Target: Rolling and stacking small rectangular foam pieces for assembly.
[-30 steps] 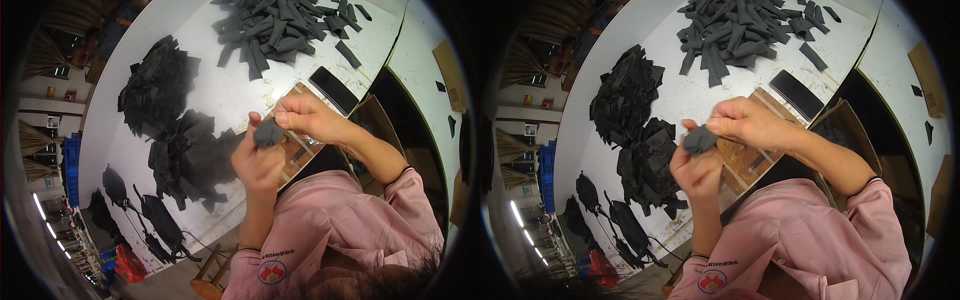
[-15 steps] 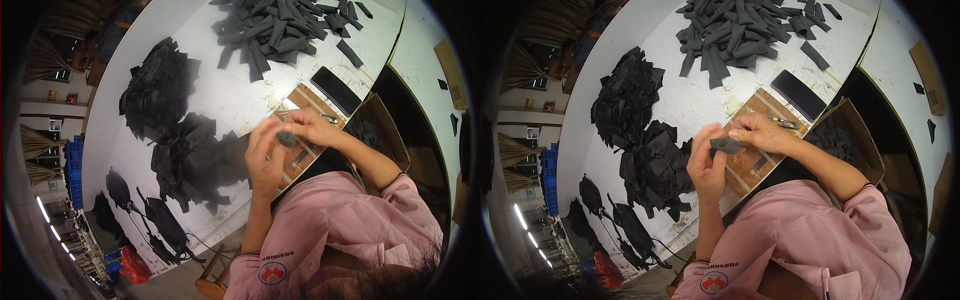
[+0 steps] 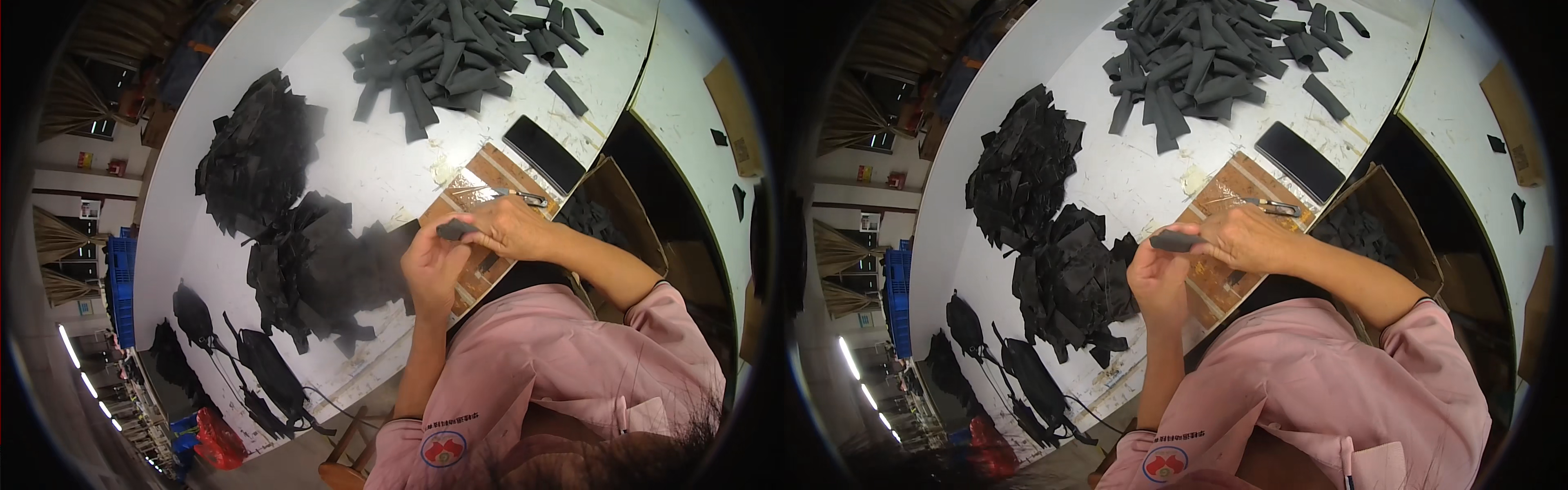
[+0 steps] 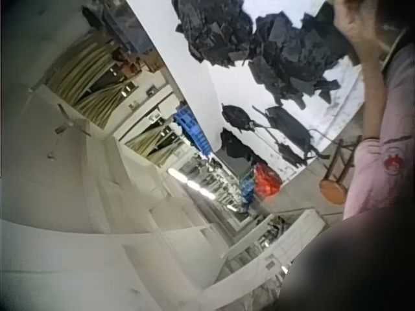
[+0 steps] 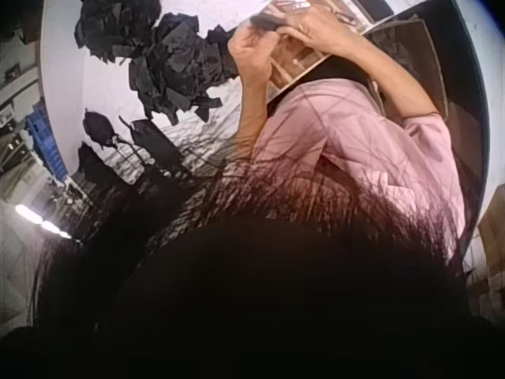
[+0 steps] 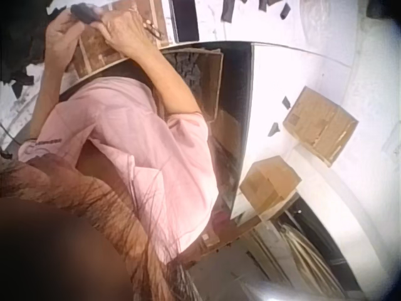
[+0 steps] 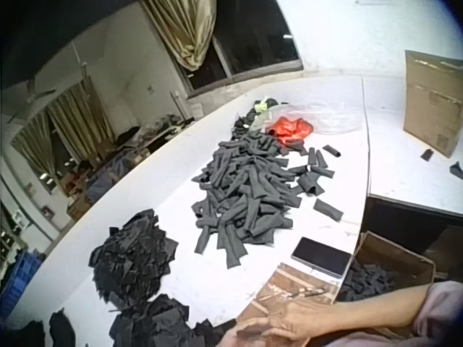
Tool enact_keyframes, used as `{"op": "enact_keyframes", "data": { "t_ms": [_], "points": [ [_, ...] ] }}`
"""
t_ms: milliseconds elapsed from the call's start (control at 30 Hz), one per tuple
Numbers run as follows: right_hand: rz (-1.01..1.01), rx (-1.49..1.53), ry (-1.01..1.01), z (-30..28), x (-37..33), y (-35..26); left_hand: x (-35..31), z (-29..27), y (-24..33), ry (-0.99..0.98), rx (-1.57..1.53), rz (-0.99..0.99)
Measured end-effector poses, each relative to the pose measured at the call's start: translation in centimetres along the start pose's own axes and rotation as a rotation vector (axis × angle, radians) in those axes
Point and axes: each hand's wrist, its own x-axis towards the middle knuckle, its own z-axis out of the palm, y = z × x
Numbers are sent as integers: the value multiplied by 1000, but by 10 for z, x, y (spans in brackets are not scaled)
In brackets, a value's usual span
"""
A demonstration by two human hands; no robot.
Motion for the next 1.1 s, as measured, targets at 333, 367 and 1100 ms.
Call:
{"op": "enact_keyframes", "data": {
  "t_ms": [333, 367, 1100],
  "points": [
    [91, 135, 7, 17, -4, 11, 14, 1, 6, -82, 644, 138],
    [134, 86, -63, 13, -3, 10, 13, 3, 8, -82, 646, 137],
    [93, 11, -41, 13, 2, -1, 9, -12, 25, 44, 18, 102]
  ]
}}
